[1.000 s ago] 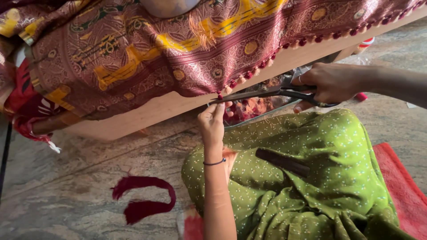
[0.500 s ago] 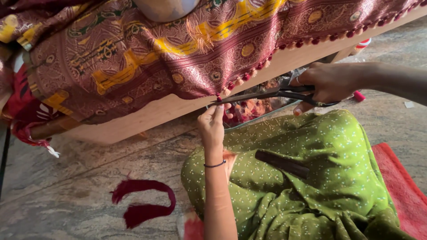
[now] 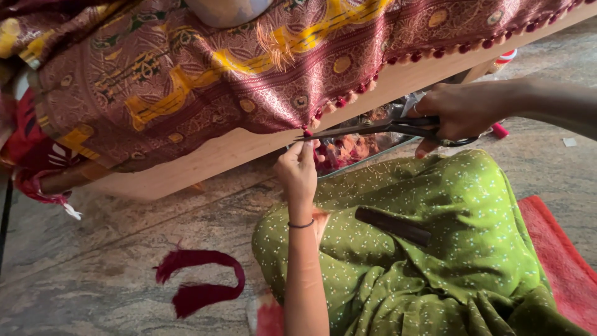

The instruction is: Tying decorative tassels and fabric strips to the edge of a cloth.

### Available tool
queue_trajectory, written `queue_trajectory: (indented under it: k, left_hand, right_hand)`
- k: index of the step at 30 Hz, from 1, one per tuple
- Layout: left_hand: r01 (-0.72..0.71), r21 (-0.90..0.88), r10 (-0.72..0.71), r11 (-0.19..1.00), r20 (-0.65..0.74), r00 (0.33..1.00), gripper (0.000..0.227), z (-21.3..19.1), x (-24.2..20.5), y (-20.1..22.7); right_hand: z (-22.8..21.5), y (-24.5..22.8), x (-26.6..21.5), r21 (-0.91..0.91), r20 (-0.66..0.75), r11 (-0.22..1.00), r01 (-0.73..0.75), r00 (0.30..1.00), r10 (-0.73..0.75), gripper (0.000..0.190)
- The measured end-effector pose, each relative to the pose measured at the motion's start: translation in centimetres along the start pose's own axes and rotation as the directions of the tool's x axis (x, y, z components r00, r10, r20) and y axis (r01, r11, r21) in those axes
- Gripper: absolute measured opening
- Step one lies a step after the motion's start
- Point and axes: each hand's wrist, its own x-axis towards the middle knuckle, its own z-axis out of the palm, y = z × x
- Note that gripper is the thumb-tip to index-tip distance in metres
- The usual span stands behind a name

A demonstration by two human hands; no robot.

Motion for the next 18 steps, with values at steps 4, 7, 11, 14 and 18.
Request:
queue_trajectory:
  k: [4, 7, 11, 14, 18]
  left_hand:
    - [0.024, -0.061, -0.023, 0.998, 0.013, 1.000, 0.027, 0.6, 0.6, -1.6]
    - [0.066, -0.230, -0.055, 0.971, 0.053, 0.997, 0.026, 0.9, 0.9, -2.9]
    - [0.050, -0.327, -0.028, 0.944, 0.070, 0.997, 0.025, 1.0, 1.2, -4.2]
    - [0.054, -0.334, -0.042, 0.941, 0.043, 0.998, 0.023, 0.5, 1.1, -5.2]
    - [0.062, -0.487, -0.066, 0.871, 0.008, 0.998, 0.023, -0.5, 1.2, -7.2]
  right_hand:
    - [-0.6, -0.8, -0.9, -0.005, -0.063, 0.997, 0.077, 0.995, -0.078, 0.045]
    - [-0.9, -1.6, -1.5, 0.031, -0.029, 0.998, -0.053, 0.998, 0.054, 0.040]
    - [-0.3, -0.4, -1.0, 0.005, -0.048, 0.997, -0.074, 0.996, 0.074, 0.041]
    - [1.7, 2.4, -0.3, -0.006, -0.035, 0.997, -0.082, 0.996, 0.082, 0.042]
    - [5.8, 4.2, -0.6, 0.078, 0.215, 0.988, -0.136, 0.970, 0.116, 0.036]
